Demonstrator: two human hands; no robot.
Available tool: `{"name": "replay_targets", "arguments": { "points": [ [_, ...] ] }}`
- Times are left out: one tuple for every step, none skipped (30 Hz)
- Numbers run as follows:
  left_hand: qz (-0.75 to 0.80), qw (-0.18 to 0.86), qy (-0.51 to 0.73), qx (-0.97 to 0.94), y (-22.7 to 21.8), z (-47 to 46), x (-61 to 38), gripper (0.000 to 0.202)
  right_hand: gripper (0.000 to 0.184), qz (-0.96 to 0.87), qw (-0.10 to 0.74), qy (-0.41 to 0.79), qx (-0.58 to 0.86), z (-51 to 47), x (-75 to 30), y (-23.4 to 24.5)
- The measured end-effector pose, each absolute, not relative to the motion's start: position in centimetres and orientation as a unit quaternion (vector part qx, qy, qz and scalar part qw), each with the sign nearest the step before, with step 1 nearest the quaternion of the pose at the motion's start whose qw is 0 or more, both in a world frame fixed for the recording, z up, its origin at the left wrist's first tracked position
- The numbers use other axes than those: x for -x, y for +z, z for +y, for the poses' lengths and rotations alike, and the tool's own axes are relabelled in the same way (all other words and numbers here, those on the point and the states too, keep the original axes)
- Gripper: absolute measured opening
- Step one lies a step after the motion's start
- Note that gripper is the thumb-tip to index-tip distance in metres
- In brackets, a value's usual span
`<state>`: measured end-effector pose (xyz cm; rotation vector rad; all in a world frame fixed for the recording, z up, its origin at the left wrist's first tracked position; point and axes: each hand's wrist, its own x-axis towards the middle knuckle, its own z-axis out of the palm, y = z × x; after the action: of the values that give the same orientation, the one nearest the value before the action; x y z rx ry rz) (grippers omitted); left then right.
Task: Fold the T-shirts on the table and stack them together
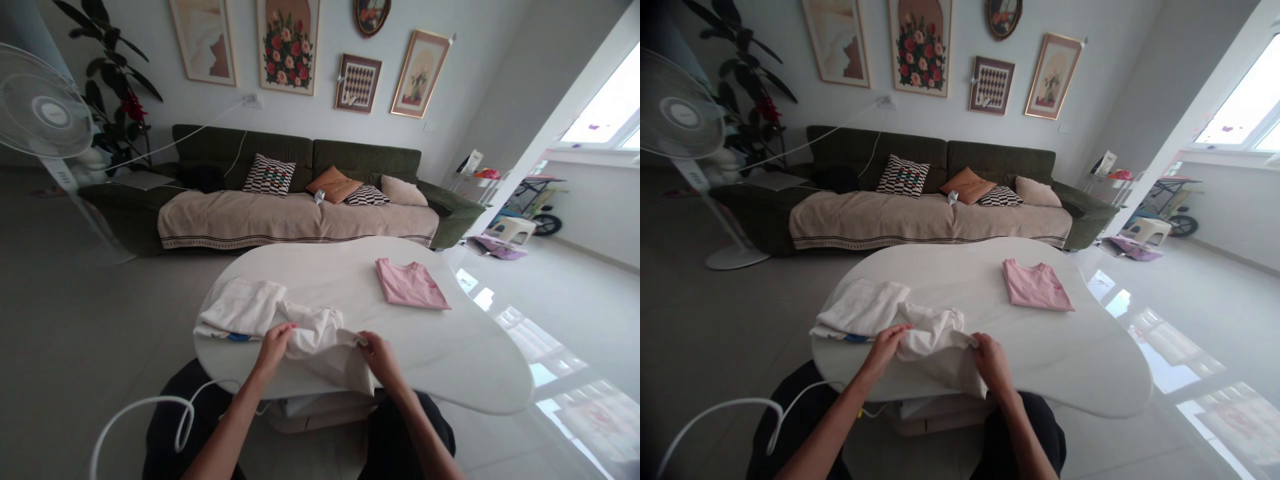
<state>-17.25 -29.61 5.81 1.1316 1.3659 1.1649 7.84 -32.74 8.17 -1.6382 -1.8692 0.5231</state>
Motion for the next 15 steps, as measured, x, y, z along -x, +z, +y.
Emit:
{"name": "replay_targets", "arguments": {
  "points": [
    [0.557, 0.468, 0.508, -0.461, 7.1, -28.9, 17.2, 0.031, 0.026, -0.671, 0.342, 0.194, 0.629, -32.3, -9.3, 10.3],
    [0.549, 0.444, 0.535, -0.463, 8.6, -28.2, 17.0, 0.032, 0.028, -0.634, 0.385, 0.182, 0.646, -32.0, -10.7, 12.6],
    [0.54, 0.414, 0.554, -0.479, 10.3, -27.6, 16.8, 0.033, 0.029, -0.602, 0.424, 0.16, 0.657, -31.8, -11.8, 15.0],
    [0.535, 0.371, 0.568, -0.504, 12.1, -27.1, 16.6, 0.034, 0.031, -0.585, 0.455, 0.138, 0.657, -31.6, -12.6, 17.4],
    [0.534, 0.316, 0.572, -0.536, 13.9, -26.6, 16.3, 0.034, 0.031, -0.586, 0.475, 0.119, 0.645, -31.6, -13.2, 19.8],
    [0.534, 0.254, 0.569, -0.571, 15.8, -26.2, 16.1, 0.033, 0.031, -0.594, 0.492, 0.102, 0.628, -31.5, -13.5, 22.0],
    [0.535, 0.188, 0.563, -0.601, 17.6, -25.8, 15.9, 0.031, 0.031, -0.606, 0.504, 0.085, 0.609, -31.5, -13.6, 23.9],
    [0.536, 0.122, 0.552, -0.627, 19.3, -25.5, 15.9, 0.027, 0.031, -0.619, 0.512, 0.065, 0.592, -31.4, -13.7, 25.6],
    [0.542, 0.056, 0.542, -0.64, 20.7, -25.1, 15.9, 0.023, 0.031, -0.633, 0.513, 0.043, 0.578, -31.3, -13.8, 27.1],
    [0.547, -0.005, 0.532, -0.646, 22.0, -24.8, 16.0, 0.019, 0.033, -0.649, 0.505, 0.02, 0.568, -31.1, -14.0, 28.3],
    [0.551, -0.056, 0.522, -0.648, 23.1, -24.5, 16.2, 0.017, 0.036, -0.671, 0.484, 0.001, 0.562, -30.9, -14.4, 29.4],
    [0.552, -0.092, 0.513, -0.651, 23.9, -24.2, 16.6, 0.016, 0.039, -0.697, 0.451, -0.011, 0.558, -30.6, -14.8, 30.3],
    [0.546, -0.106, 0.503, -0.661, 24.6, -24.0, 16.9, 0.016, 0.041, -0.726, 0.405, -0.016, 0.556, -30.3, -15.3, 31.2],
    [0.536, -0.094, 0.489, -0.682, 25.1, -23.7, 17.3, 0.017, 0.041, -0.751, 0.356, -0.023, 0.556, -30.0, -15.9, 31.9],
    [0.521, -0.062, 0.469, -0.71, 25.6, -23.5, 17.7, 0.018, 0.039, -0.768, 0.311, -0.037, 0.559, -29.8, -16.5, 32.6]
  ]
}}
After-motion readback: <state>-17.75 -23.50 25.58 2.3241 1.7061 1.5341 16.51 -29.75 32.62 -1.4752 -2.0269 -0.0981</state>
